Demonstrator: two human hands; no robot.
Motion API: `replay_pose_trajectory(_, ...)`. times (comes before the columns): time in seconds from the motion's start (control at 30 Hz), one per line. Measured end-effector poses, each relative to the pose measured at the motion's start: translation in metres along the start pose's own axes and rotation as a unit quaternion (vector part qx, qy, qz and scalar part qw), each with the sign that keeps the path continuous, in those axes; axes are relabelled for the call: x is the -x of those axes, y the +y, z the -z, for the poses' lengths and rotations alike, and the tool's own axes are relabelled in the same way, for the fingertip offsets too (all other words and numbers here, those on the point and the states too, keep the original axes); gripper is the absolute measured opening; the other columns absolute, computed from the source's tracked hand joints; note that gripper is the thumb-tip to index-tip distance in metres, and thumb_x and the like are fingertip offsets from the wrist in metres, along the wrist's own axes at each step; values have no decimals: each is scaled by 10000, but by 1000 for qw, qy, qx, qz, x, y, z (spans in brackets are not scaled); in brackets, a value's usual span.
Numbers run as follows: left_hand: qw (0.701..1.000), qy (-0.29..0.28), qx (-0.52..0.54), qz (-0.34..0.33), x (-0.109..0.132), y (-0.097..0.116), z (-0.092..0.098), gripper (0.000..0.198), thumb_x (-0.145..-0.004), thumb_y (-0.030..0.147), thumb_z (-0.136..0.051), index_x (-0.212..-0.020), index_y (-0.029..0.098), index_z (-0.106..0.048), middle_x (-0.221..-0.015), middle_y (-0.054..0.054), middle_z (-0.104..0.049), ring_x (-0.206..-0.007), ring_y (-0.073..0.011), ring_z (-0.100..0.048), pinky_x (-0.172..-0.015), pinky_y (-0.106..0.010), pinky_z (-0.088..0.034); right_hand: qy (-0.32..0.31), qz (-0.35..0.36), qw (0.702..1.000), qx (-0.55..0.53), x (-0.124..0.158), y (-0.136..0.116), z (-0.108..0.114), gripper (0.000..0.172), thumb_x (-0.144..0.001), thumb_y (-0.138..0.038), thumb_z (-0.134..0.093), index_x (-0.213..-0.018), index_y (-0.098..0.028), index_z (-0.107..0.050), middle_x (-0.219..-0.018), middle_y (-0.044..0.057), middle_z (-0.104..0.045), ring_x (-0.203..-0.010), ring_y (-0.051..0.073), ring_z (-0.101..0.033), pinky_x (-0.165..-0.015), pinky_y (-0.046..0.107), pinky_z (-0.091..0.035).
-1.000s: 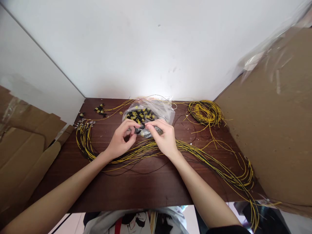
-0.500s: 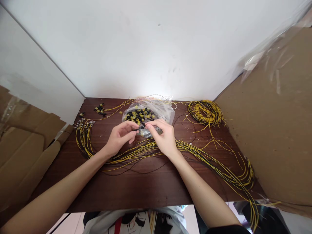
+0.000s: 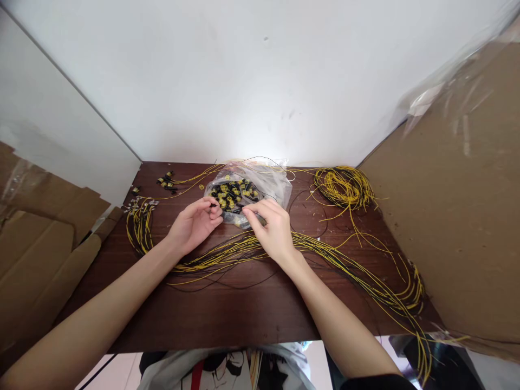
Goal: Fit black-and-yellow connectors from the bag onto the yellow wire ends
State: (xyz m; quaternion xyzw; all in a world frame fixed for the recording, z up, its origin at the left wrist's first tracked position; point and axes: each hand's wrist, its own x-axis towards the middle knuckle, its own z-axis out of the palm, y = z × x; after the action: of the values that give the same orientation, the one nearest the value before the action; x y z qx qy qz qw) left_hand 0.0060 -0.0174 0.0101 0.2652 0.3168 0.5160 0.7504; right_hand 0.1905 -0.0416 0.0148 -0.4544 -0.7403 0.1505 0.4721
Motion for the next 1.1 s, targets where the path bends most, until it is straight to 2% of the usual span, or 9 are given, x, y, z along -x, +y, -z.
replay_pose_trajectory(0.2, 1000, -14, 11, 9, -1, 1, 1, 35, -668, 134, -574, -700, 145, -583, -582, 10, -462, -545, -78, -427, -519, -207, -353, 15, -9, 1000, -1, -1, 1, 0, 154, -876, -232, -526, -807, -206, -661, -809, 36, -691, -762, 183, -618, -731, 328, -485)
replay_pose_trajectory(0.5, 999, -22, 23, 15, -1, 1, 2, 30, -667, 124, -558, -673, 146, -577, -583, 6, -444, -551, -85, -414, -522, -213, -344, -11, 6, 1000, 2, 0, 1, 0, 133, -867, -219, -536, -815, -199, -657, -785, 26, -676, -717, 161, -596, -697, 300, -473)
replay_pose_trajectory(0.67, 998, -27, 45, 18, -2, 2, 3, 41, -660, 111, -543, -644, 141, -564, -568, 4, -427, -541, -86, -397, -504, -209, -337, 41, -19, 999, 26, -2, 1, 4, 164, -871, -241, -523, -779, -186, -647, -760, 32, -666, -679, 158, -586, -652, 290, -459)
replay_pose_trajectory(0.8, 999, -28, 31, 6, -1, 1, 3, 40, -662, 101, -549, -651, 135, -568, -567, 5, -441, -544, -86, -408, -509, -207, -341, 63, -25, 997, 22, -3, 1, 5, 142, -870, -247, -523, -870, -192, -654, -773, 24, -658, -664, 150, -575, -650, 287, -461)
replay_pose_trajectory(0.93, 1000, -23, -13, -11, 1, -1, 1, 26, -691, 109, -581, -705, 125, -595, -559, 4, -479, -547, -86, -428, -521, -205, -348, 25, 5, 1000, 2, -1, 0, 3, 146, -876, -251, -532, -951, -196, -645, -823, 34, -660, -721, 155, -586, -698, 295, -468)
replay_pose_trajectory(1.1, 999, -28, -22, -13, 1, -1, 0, 44, -690, 110, -606, -734, 117, -602, -573, 1, -501, -541, -81, -428, -502, -197, -326, -16, 36, 999, 4, 0, 0, 2, 142, -876, -234, -537, -795, -189, -646, -748, 32, -645, -704, 159, -576, -684, 296, -454)
